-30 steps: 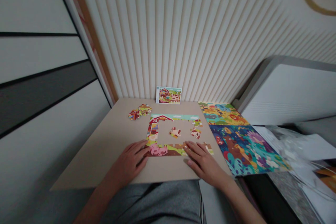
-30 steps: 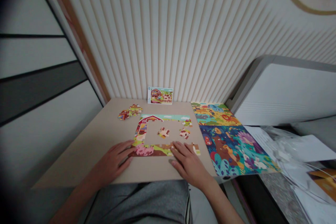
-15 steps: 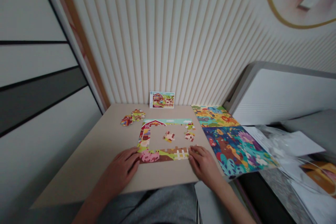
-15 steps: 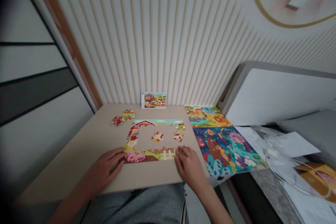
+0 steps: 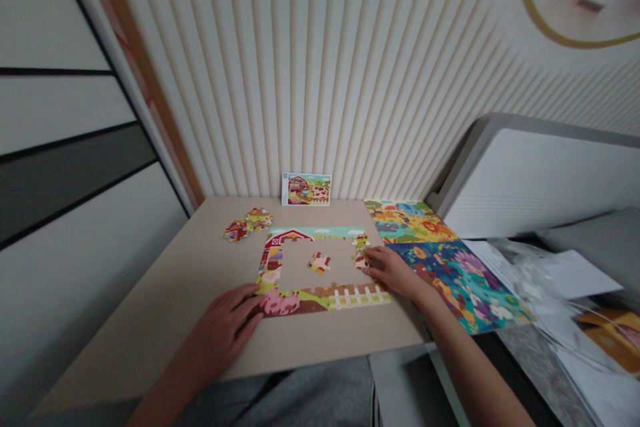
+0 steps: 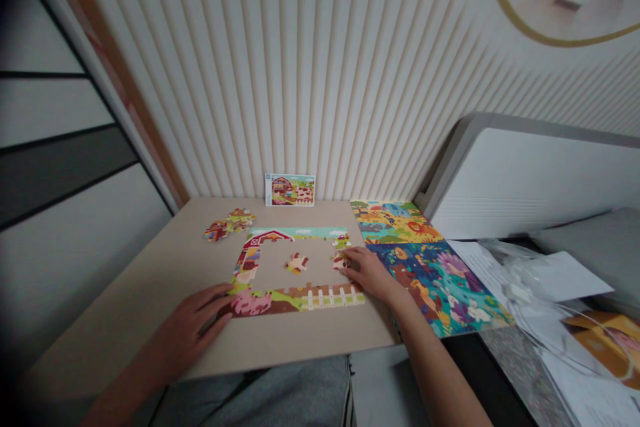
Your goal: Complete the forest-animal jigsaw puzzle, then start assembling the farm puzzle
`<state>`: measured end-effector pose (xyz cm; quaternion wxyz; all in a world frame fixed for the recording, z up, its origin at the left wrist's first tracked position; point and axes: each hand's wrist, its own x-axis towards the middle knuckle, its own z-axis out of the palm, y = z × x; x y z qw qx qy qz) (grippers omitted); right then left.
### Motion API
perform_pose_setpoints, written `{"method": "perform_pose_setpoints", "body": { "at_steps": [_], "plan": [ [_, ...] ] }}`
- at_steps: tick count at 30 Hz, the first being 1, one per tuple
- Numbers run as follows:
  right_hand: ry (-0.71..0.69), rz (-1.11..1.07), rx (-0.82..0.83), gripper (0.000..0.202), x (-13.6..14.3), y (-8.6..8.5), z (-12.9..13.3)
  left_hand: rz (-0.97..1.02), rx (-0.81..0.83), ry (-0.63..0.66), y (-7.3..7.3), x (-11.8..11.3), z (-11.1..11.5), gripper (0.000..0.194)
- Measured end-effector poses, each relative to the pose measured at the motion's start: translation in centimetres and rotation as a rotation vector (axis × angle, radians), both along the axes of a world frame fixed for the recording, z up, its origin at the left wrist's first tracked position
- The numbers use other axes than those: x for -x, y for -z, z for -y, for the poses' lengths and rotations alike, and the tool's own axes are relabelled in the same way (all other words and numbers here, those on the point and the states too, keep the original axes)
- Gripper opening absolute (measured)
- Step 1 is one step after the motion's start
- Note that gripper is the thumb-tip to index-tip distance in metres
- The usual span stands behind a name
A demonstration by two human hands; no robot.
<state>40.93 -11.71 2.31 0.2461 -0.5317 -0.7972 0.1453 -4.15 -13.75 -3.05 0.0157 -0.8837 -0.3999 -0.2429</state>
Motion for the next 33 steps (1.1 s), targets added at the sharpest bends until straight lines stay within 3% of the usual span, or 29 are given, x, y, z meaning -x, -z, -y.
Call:
{"method": "perform_pose_setpoints", "body": {
  "at_steps": [5, 11, 17, 28, 33],
  "plan": [
    [0.026, -0.195, 0.052, 0.049, -2.1, 0.3, 0.5, -0.013, 0.019, -0.027, 0.0, 0.2, -0.2, 0.034],
    [0.062, -0.332, 0.079, 0.035, -2.7, 0.8, 0.8, -0.020, 0.049, -0.064, -0.2, 0.1, -0.1, 0.035],
    [0.206, -0.390, 0.066, 0.025, -2.8, 2.1, 0.8, -0.021, 0.035, -0.066, 0.4, 0.5, -0.1, 0.036],
    [0.072, -0.361, 0.084, 0.026, -1.7, 0.5, 1.4, -0.034, 0.054, -0.077, 0.3, 0.5, -0.1, 0.039],
    [0.124, -0.444, 0.118, 0.034, -1.7, 1.0, 1.5, -0.012, 0.039, -0.083, 0.2, 0.4, 0.0, 0.037]
  ]
}}
